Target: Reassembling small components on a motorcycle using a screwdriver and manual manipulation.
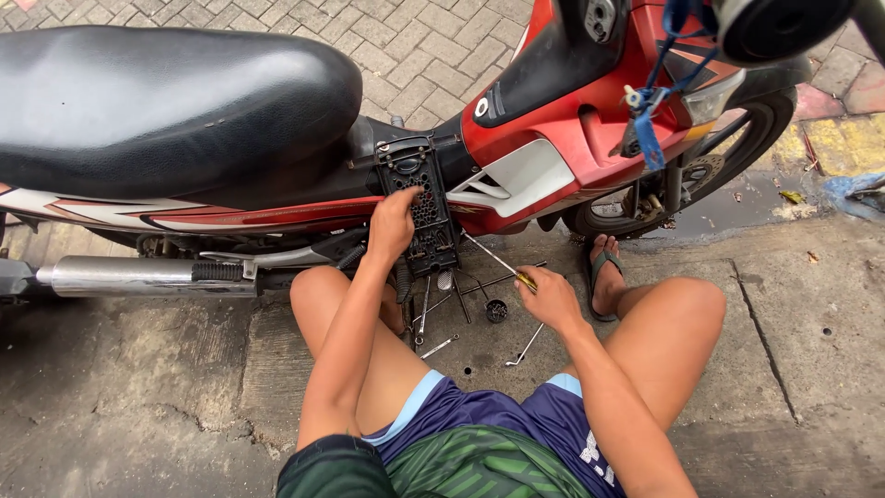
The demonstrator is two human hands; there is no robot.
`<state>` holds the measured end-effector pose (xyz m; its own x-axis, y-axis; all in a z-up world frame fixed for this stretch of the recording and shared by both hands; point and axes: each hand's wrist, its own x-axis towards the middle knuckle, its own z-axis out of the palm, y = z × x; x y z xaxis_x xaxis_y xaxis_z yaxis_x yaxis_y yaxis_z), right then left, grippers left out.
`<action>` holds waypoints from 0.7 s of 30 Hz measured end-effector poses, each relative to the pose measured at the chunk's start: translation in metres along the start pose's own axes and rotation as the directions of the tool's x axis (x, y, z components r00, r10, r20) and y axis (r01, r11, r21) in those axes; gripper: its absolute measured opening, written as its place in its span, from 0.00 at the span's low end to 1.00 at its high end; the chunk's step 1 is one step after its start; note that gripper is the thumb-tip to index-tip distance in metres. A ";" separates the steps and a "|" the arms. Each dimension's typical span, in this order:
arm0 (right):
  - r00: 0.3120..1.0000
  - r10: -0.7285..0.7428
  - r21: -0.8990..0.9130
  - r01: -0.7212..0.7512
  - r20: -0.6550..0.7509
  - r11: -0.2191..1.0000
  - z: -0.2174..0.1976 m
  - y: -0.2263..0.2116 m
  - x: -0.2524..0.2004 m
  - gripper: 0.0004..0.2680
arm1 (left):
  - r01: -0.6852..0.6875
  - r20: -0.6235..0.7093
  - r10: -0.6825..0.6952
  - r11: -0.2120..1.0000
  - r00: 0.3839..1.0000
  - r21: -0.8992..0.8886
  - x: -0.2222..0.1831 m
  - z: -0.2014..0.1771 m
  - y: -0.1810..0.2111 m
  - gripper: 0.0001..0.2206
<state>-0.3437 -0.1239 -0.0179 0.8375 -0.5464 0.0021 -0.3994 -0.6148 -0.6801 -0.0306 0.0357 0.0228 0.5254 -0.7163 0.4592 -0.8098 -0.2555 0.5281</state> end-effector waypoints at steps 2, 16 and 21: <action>0.999 -0.036 -0.014 0.036 -0.025 0.999 0.003 0.004 0.003 0.12 | 0.118 0.011 -0.117 0.982 0.993 -0.150 -0.042 -0.009 0.009 0.21; 0.955 -0.133 0.127 0.171 -0.264 0.977 0.041 0.003 -0.020 0.05 | 0.624 0.133 -0.765 0.397 0.630 -0.673 -0.114 0.009 0.018 0.23; 0.942 -0.261 0.009 0.269 -0.210 0.963 0.049 -0.030 -0.025 0.05 | 0.679 0.122 -0.755 0.492 0.645 -0.545 -0.117 0.003 0.026 0.24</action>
<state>-0.3341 -0.0640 -0.0334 0.8151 -0.4737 0.3336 -0.1558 -0.7338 -0.6613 -0.1142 0.1111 -0.0195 0.9180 -0.3481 -0.1898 0.1009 -0.2580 0.9609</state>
